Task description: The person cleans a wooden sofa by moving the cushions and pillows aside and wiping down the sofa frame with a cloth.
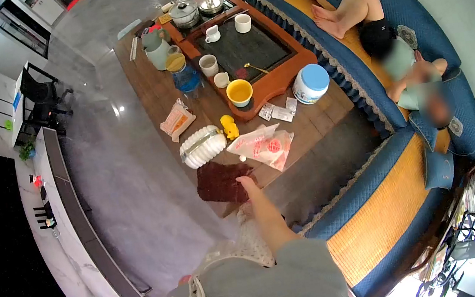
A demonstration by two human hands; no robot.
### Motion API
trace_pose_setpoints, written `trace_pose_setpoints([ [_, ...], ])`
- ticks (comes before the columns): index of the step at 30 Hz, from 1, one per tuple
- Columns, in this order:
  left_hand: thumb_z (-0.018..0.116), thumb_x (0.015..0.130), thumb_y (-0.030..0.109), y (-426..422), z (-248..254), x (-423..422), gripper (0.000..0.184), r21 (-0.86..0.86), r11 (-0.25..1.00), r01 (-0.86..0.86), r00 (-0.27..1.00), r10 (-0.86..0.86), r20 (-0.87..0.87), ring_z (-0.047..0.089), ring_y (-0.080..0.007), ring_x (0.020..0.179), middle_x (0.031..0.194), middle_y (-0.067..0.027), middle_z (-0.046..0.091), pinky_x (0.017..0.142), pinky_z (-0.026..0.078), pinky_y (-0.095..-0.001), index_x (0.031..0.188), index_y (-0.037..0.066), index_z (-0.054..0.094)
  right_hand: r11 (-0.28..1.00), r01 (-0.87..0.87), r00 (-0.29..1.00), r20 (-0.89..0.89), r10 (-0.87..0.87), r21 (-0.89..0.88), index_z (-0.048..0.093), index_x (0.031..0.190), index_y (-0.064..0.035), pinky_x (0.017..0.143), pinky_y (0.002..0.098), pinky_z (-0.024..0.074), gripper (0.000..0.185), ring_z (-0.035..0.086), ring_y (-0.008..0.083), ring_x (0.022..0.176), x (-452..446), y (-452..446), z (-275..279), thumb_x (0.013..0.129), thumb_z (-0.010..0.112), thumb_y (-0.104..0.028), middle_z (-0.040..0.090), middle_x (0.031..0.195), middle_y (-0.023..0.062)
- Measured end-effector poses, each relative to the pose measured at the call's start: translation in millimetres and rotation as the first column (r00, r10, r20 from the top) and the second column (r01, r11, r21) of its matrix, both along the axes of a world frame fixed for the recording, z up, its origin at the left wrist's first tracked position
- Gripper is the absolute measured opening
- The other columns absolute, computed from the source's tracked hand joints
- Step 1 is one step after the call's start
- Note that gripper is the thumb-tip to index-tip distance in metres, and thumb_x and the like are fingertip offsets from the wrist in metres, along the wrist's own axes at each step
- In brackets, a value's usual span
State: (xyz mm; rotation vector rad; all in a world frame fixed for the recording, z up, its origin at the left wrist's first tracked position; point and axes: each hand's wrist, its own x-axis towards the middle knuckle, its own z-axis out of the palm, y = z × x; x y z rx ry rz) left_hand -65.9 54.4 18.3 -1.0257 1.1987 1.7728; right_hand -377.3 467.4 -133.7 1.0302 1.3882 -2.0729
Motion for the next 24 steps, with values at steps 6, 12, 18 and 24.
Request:
trace_pose_setpoints([
  [6, 0.055, 0.088, 0.024, -24.7, 10.9, -8.9, 0.032, -0.276, 0.944, 0.179, 0.984, -0.177, 0.032, 0.063, -0.0281, 0.081, 0.092, -0.0192, 0.063, 0.069, 0.052, -0.0393, 0.109, 0.001, 0.053, 0.995, 0.051, 0.996, 0.071, -0.057, 0.088, 0.055, 0.109, 0.0042, 0.084, 0.0343, 0.0453, 0.042, 0.058, 0.0244, 0.096, -12.7, -10.8, 36.3, 0.075, 0.065, -0.018, 0.060, 0.105, 0.0155],
  [12, 0.054, 0.088, 0.030, -22.8, 19.2, -35.8, 0.036, -0.408, 0.816, 0.409, 0.898, -0.439, 0.021, 0.063, -0.0230, 0.075, 0.089, -0.0142, 0.063, 0.067, 0.052, -0.0363, 0.109, 0.002, 0.052, 0.949, 0.295, 0.943, -0.193, -0.271, 0.109, 0.049, 0.119, 0.0096, 0.096, 0.0295, 0.0356, 0.059, 0.049, 0.0222, 0.112, -14.1, -21.7, 85.3, 0.070, 0.070, -0.014, 0.055, 0.117, 0.0163],
  [18, 0.054, 0.088, 0.029, -7.3, 25.8, -127.2, 0.033, -0.344, 0.814, 0.468, 0.833, -0.537, -0.136, 0.061, -0.0171, 0.068, 0.086, -0.0098, 0.063, 0.065, 0.050, -0.0314, 0.109, 0.004, 0.053, 0.994, -0.047, 0.886, -0.463, -0.005, -0.100, 0.050, 0.121, 0.0036, 0.094, 0.0282, 0.0372, 0.050, 0.050, 0.0192, 0.108, -1.0, -41.6, 164.7, 0.077, 0.066, -0.014, 0.056, 0.112, 0.0110],
  [24, 0.064, 0.073, 0.012, 89.1, 125.9, -210.4, 0.055, -0.811, 0.577, 0.096, 0.176, -0.812, -0.557, 0.049, -0.0247, 0.108, 0.123, -0.0141, 0.047, 0.087, 0.043, -0.0352, 0.124, 0.004, 0.045, 0.905, -0.277, 0.535, -0.730, 0.425, 0.323, 0.049, 0.125, -0.0035, 0.092, 0.0286, 0.0368, 0.052, 0.041, 0.0180, 0.117, 87.5, -70.2, 280.1, 0.077, 0.067, -0.012, 0.043, 0.126, 0.0087],
])
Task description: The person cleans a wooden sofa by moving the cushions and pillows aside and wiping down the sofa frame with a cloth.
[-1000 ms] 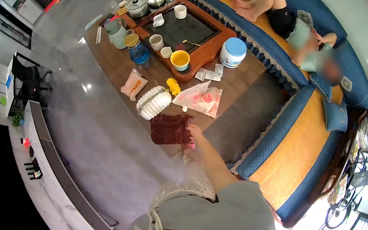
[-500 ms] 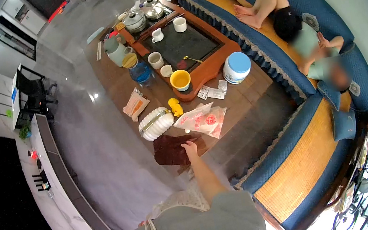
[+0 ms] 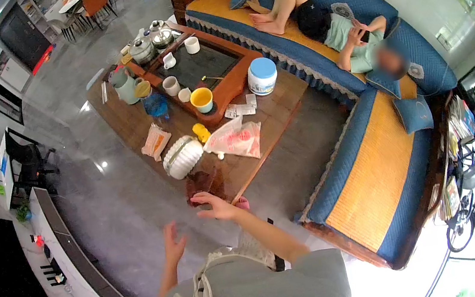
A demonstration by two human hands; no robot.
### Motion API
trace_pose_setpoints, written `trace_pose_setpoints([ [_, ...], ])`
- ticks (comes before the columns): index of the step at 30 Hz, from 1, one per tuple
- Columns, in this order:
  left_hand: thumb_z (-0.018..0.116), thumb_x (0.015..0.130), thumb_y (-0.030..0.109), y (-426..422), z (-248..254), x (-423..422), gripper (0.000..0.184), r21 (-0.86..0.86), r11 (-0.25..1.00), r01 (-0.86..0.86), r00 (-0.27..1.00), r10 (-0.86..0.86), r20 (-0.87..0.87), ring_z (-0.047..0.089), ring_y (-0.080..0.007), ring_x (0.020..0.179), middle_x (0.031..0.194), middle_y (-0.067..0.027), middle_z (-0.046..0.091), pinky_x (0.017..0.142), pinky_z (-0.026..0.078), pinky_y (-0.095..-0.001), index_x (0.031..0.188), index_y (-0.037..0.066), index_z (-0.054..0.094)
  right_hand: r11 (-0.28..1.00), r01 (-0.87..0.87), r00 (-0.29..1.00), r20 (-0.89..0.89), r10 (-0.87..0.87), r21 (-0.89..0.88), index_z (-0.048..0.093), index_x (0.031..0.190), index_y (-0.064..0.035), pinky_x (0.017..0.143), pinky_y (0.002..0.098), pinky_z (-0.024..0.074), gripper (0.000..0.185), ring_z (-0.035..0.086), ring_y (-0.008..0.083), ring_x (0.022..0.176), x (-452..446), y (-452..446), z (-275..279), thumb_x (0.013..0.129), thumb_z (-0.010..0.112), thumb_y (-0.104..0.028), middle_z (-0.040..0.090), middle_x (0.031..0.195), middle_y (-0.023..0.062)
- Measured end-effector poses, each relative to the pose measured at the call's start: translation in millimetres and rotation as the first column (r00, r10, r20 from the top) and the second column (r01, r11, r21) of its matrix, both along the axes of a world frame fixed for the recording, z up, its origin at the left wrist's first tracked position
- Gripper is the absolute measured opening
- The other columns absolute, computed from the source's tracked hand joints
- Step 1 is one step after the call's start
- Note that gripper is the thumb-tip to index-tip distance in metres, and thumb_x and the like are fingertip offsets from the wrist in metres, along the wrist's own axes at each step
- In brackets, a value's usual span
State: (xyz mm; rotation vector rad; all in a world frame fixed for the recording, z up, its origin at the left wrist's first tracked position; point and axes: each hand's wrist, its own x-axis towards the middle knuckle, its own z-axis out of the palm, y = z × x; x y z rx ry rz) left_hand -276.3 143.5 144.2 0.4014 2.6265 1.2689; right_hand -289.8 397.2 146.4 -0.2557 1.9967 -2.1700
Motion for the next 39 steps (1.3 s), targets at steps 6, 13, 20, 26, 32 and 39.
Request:
trace_pose_setpoints([
  [6, 0.068, 0.068, 0.003, 44.7, 127.2, 7.6, 0.050, 0.174, 0.821, 0.544, 0.812, -0.464, -0.353, 0.048, -0.0283, 0.110, 0.110, -0.0137, 0.055, 0.091, 0.039, -0.0356, 0.114, 0.004, 0.048, 0.994, 0.009, 0.983, -0.186, 0.010, 0.105, 0.048, 0.126, -0.0039, 0.102, 0.0336, 0.0307, 0.057, 0.037, 0.0229, 0.123, 108.2, -31.1, 120.0, 0.072, 0.068, -0.007, 0.040, 0.131, 0.0096],
  [13, 0.067, 0.077, 0.015, -7.2, 159.3, 90.1, 0.021, 0.383, 0.694, 0.610, 0.684, -0.705, 0.189, 0.057, -0.0158, 0.077, 0.082, -0.0096, 0.059, 0.065, 0.045, -0.0291, 0.089, 0.000, 0.059, 0.968, 0.027, 0.994, -0.095, -0.052, -0.249, 0.048, 0.126, -0.0016, 0.100, 0.0353, 0.0314, 0.057, 0.041, 0.0250, 0.120, 224.8, -82.3, 148.3, 0.073, 0.068, -0.007, 0.040, 0.132, 0.0132],
  [20, 0.068, 0.074, 0.014, -9.7, 204.4, 118.7, 0.012, 0.222, 0.673, 0.705, 0.707, -0.646, -0.287, 0.055, -0.0224, 0.064, 0.077, -0.0066, 0.053, 0.054, 0.042, -0.0303, 0.082, 0.009, 0.063, 0.715, 0.181, 0.967, 0.254, -0.004, -0.676, 0.045, 0.123, -0.0029, 0.081, 0.0267, 0.0411, 0.042, 0.051, 0.0140, 0.098, 248.0, -101.0, 101.7, 0.090, 0.052, -0.028, 0.053, 0.113, 0.0079],
  [26, 0.073, 0.065, 0.018, 27.0, 224.4, 102.9, 0.018, -0.032, 0.532, 0.846, 0.446, -0.740, -0.503, 0.054, -0.0185, 0.068, 0.083, -0.0015, 0.052, 0.057, 0.045, -0.0306, 0.081, 0.016, 0.065, 0.966, -0.017, 0.941, 0.323, 0.103, -0.260, 0.052, 0.115, -0.0063, 0.073, 0.0229, 0.0441, 0.032, 0.053, 0.0101, 0.090, 204.1, -84.7, 69.1, 0.087, 0.055, -0.021, 0.056, 0.101, 0.0041],
  [32, 0.071, 0.064, 0.021, 109.6, 212.8, 62.9, 0.017, -0.135, 0.378, 0.916, 0.265, -0.823, -0.502, 0.051, -0.0197, 0.079, 0.093, -0.0024, 0.051, 0.069, 0.043, -0.0319, 0.079, 0.016, 0.065, 0.939, -0.328, 0.924, 0.242, 0.296, 0.102, 0.048, 0.119, -0.0028, 0.092, 0.0345, 0.0400, 0.042, 0.048, 0.0207, 0.110, 158.1, -5.3, 102.6, 0.080, 0.059, -0.015, 0.051, 0.118, 0.0111],
  [39, 0.069, 0.070, 0.024, 311.1, 158.9, 58.4, 0.012, 0.012, 0.056, 0.998, 0.055, -0.881, -0.470, 0.048, -0.0213, 0.087, 0.096, -0.0029, 0.050, 0.076, 0.042, -0.0330, 0.073, 0.013, 0.063, 0.813, 0.014, 0.992, -0.107, 0.060, 0.582, 0.051, 0.115, -0.0044, 0.094, 0.0355, 0.0381, 0.042, 0.050, 0.0231, 0.108, 141.0, 136.4, 107.6, 0.077, 0.061, -0.019, 0.053, 0.114, 0.0107],
])
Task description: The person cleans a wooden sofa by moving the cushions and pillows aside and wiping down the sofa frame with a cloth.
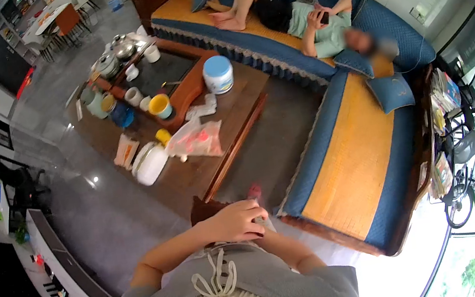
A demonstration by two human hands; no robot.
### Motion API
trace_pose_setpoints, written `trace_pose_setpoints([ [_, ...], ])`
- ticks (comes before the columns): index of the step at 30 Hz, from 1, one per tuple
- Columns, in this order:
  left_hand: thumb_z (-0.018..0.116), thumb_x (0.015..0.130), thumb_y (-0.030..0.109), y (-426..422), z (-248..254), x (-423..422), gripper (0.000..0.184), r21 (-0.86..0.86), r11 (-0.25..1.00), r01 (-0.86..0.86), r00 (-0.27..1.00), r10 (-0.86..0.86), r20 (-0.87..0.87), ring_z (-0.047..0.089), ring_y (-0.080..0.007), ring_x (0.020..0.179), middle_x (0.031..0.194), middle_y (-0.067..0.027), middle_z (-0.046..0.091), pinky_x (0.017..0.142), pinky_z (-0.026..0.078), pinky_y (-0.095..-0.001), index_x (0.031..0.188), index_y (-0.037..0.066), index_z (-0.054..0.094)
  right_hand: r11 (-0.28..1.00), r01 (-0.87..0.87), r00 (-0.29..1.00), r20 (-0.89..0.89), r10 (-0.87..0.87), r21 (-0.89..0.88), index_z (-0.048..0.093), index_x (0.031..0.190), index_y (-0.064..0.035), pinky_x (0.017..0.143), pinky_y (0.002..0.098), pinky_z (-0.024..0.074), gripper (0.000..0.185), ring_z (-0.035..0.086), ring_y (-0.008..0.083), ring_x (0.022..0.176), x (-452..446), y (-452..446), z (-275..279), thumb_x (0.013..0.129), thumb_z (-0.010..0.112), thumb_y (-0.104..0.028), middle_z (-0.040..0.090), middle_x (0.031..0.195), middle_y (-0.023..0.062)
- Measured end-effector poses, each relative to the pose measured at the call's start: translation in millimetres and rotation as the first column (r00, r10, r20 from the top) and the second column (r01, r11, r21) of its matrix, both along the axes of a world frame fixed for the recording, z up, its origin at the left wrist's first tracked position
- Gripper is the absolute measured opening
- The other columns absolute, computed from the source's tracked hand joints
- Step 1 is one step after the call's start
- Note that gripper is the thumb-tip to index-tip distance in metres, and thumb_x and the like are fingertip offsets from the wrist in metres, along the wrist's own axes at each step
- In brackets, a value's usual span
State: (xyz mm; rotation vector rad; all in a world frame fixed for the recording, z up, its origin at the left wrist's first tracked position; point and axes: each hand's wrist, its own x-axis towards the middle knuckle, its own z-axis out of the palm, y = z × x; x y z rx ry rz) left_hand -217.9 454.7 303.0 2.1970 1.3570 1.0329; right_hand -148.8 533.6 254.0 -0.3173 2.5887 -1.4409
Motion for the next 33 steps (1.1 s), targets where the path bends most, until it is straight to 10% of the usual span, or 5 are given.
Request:
trace_pose_setpoints([
  [10, 0.069, 0.072, 0.023, 180.1, 46.4, -106.2, 0.041, -0.011, 0.935, -0.354, 0.934, 0.354, 0.042, 0.048, -0.0299, 0.109, 0.121, -0.0105, 0.050, 0.090, 0.038, -0.0414, 0.110, 0.011, 0.058, 0.807, 0.415, 0.888, -0.379, -0.260, 0.419, 0.056, 0.109, -0.0067, 0.098, 0.0369, 0.0353, 0.042, 0.051, 0.0265, 0.106, -32.3, 208.4, -12.2, 0.072, 0.062, -0.025, 0.056, 0.108, 0.0100],
  [19, 0.057, 0.085, 0.013, 238.3, -30.7, -206.2, 0.015, -0.658, 0.528, -0.537, 0.325, 0.849, 0.416, 0.058, -0.0147, 0.080, 0.084, -0.0087, 0.063, 0.071, 0.045, -0.0286, 0.090, 0.000, 0.060, 0.694, 0.190, 0.968, -0.017, -0.249, 0.695, 0.056, 0.087, -0.0124, 0.075, 0.0360, 0.0476, 0.033, 0.061, 0.0267, 0.083, -167.0, 417.9, 54.3, 0.059, 0.068, -0.025, 0.061, 0.088, 0.0072],
  [27, 0.056, 0.085, 0.022, 449.6, -33.5, -300.6, 0.030, -0.545, 0.681, -0.488, 0.628, 0.708, 0.323, 0.045, -0.0300, 0.058, 0.063, -0.0173, 0.046, 0.054, 0.036, -0.0376, 0.070, -0.002, 0.046, 0.550, 0.529, 0.839, -0.495, -0.225, 0.646, 0.055, 0.085, -0.0158, 0.060, 0.0308, 0.0484, 0.019, 0.060, 0.0225, 0.074, -273.4, 586.9, 58.1, 0.070, 0.063, -0.023, 0.059, 0.079, 0.0074],
  [31, 0.054, 0.086, 0.023, 503.9, -47.0, -354.2, 0.032, -0.617, 0.615, -0.490, 0.628, 0.741, 0.240, 0.047, -0.0296, 0.057, 0.063, -0.0174, 0.047, 0.053, 0.036, -0.0379, 0.068, -0.003, 0.047, 0.491, 0.566, 0.823, -0.415, -0.389, 0.662, 0.055, 0.086, -0.0161, 0.060, 0.0301, 0.0481, 0.016, 0.060, 0.0218, 0.074, -345.8, 649.8, 50.4, 0.072, 0.061, -0.020, 0.059, 0.082, 0.0076],
  [33, 0.054, 0.086, 0.024, 522.3, -36.5, -380.4, 0.033, -0.704, 0.438, -0.559, 0.392, 0.888, 0.241, 0.047, -0.0262, 0.055, 0.062, -0.0176, 0.049, 0.053, 0.036, -0.0376, 0.068, -0.003, 0.049, 0.558, 0.520, 0.854, -0.395, -0.338, 0.646, 0.055, 0.087, -0.0158, 0.060, 0.0303, 0.0481, 0.016, 0.060, 0.0220, 0.074, -382.0, 680.7, 43.1, 0.072, 0.061, -0.020, 0.059, 0.082, 0.0076],
])
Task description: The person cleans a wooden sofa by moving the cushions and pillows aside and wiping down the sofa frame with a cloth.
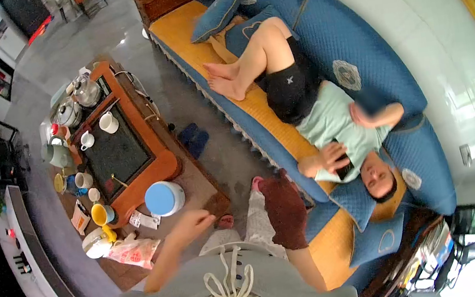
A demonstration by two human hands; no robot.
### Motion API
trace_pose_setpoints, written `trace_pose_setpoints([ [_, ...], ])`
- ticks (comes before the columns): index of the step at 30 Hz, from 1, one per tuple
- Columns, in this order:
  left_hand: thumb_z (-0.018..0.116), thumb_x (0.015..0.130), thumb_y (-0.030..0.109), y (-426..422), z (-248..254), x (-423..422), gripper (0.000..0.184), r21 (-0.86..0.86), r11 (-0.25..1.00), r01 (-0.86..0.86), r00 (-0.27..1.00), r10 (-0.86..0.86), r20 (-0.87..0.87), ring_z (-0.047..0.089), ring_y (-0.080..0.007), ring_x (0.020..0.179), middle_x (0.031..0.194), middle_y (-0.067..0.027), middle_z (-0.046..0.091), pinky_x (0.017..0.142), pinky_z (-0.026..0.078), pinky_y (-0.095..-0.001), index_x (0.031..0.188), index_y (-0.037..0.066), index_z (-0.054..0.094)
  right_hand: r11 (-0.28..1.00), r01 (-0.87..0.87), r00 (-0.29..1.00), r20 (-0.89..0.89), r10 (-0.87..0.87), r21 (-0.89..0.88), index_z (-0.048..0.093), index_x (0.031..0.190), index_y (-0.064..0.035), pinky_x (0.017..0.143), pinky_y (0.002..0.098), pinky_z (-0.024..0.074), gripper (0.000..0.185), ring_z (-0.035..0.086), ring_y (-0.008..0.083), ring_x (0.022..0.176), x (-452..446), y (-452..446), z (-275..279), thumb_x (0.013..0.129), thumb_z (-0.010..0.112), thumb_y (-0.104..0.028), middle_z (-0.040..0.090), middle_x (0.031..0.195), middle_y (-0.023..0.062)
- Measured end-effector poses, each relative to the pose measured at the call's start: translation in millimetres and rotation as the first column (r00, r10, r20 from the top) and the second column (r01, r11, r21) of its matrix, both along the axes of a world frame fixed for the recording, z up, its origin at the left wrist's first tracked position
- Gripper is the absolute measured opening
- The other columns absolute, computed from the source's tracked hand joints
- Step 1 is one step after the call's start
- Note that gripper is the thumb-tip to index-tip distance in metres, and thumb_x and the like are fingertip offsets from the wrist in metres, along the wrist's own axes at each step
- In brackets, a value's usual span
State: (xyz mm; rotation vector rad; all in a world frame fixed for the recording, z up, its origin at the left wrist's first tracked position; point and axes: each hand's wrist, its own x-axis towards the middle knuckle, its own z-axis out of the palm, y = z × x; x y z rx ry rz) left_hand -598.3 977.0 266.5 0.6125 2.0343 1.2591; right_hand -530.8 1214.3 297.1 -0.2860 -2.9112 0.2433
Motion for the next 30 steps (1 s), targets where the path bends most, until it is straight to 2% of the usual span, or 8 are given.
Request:
trace_pose_setpoints([
  [1, 0.054, 0.086, 0.024, 8.5, 4.8, -7.0, 0.033, -0.034, 0.991, -0.127, 0.990, 0.129, 0.063, 0.047, -0.0245, 0.054, 0.062, -0.0178, 0.049, 0.052, 0.036, -0.0374, 0.069, -0.004, 0.049, 0.998, -0.055, 0.998, 0.000, 0.055, -0.018, 0.056, 0.087, -0.0156, 0.060, 0.0305, 0.0481, 0.016, 0.060, 0.0221, 0.074, -17.7, 15.3, -2.5, 0.072, 0.061, -0.020, 0.059, 0.082, 0.0076],
  [4, 0.056, 0.085, 0.025, 17.5, -46.9, -31.8, 0.033, -0.139, 0.906, -0.399, 0.917, 0.397, -0.042, 0.044, -0.0190, 0.052, 0.060, -0.0169, 0.050, 0.051, 0.035, -0.0357, 0.069, -0.004, 0.051, 0.977, -0.210, 0.978, -0.013, 0.210, -0.042, 0.056, 0.088, -0.0151, 0.060, 0.0308, 0.0481, 0.017, 0.060, 0.0224, 0.074, -77.6, 60.2, -5.8, 0.072, 0.060, -0.020, 0.059, 0.082, 0.0076],
  [7, 0.058, 0.083, 0.025, 44.2, -50.0, -52.3, 0.034, -0.221, 0.839, -0.497, 0.864, 0.502, -0.034, 0.041, -0.0172, 0.052, 0.056, -0.0147, 0.048, 0.051, 0.035, -0.0341, 0.068, -0.004, 0.051, 0.941, -0.331, 0.944, -0.016, 0.331, -0.067, 0.056, 0.088, -0.0145, 0.060, 0.0312, 0.0480, 0.018, 0.060, 0.0227, 0.074, -133.5, 92.8, -7.9, 0.072, 0.060, -0.020, 0.059, 0.082, 0.0077],
  [12, 0.061, 0.081, 0.027, 92.0, -61.0, -66.0, 0.038, -0.206, 0.820, -0.533, 0.838, 0.546, 0.003, 0.031, -0.0180, 0.047, 0.052, -0.0154, 0.035, 0.045, 0.031, -0.0357, 0.062, -0.004, 0.049, 0.874, -0.477, 0.879, -0.027, 0.477, -0.096, 0.057, 0.089, -0.0136, 0.061, 0.0318, 0.0480, 0.019, 0.060, 0.0233, 0.074, -222.0, 122.3, -11.9, 0.072, 0.060, -0.019, 0.060, 0.082, 0.0077],
  [17, 0.059, 0.083, 0.028, 99.8, -70.5, -100.7, 0.038, -0.317, 0.744, -0.588, 0.782, 0.623, 0.015, 0.036, -0.0228, 0.047, 0.053, -0.0171, 0.041, 0.047, 0.034, -0.0365, 0.064, -0.004, 0.050, 0.822, -0.559, 0.828, -0.023, 0.560, -0.110, 0.057, 0.090, -0.0127, 0.061, 0.0325, 0.0479, 0.020, 0.060, 0.0238, 0.074, -309.9, 126.2, -17.9, 0.072, 0.060, -0.019, 0.060, 0.083, 0.0077],
  [22, 0.057, 0.083, 0.029, 69.3, -75.8, -200.0, 0.038, -0.376, 0.629, -0.680, 0.680, 0.733, -0.004, 0.042, -0.0257, 0.048, 0.055, -0.0187, 0.046, 0.050, 0.036, -0.0381, 0.065, -0.004, 0.052, 0.800, -0.593, 0.805, -0.060, 0.590, -0.090, 0.058, 0.091, -0.0118, 0.062, 0.0331, 0.0479, 0.021, 0.060, 0.0243, 0.074, -431.2, 102.0, -24.0, 0.072, 0.059, -0.018, 0.060, 0.083, 0.0078],
  [26, 0.058, 0.083, 0.027, 40.3, -51.5, -306.8, 0.036, -0.339, 0.596, -0.728, 0.649, 0.758, -0.062, 0.043, -0.0265, 0.050, 0.057, -0.0191, 0.046, 0.052, 0.038, -0.0378, 0.068, -0.005, 0.051, 0.811, -0.581, 0.813, -0.098, 0.574, -0.067, 0.058, 0.092, -0.0111, 0.062, 0.0336, 0.0478, 0.022, 0.060, 0.0248, 0.074, -545.5, 74.9, -12.2, 0.072, 0.059, -0.018, 0.060, 0.083, 0.0078],
  [30, 0.058, 0.084, 0.024, 13.9, -28.8, -400.2, 0.033, -0.345, 0.623, -0.702, 0.693, 0.709, -0.130, 0.046, -0.0254, 0.054, 0.059, -0.0177, 0.047, 0.054, 0.038, -0.0357, 0.070, -0.005, 0.049, 0.852, -0.520, 0.852, -0.101, 0.513, -0.056, 0.059, 0.093, -0.0104, 0.062, 0.0341, 0.0478, 0.023, 0.060, 0.0252, 0.074, -633.6, 64.3, -6.7, 0.071, 0.059, -0.018, 0.061, 0.083, 0.0079],
])
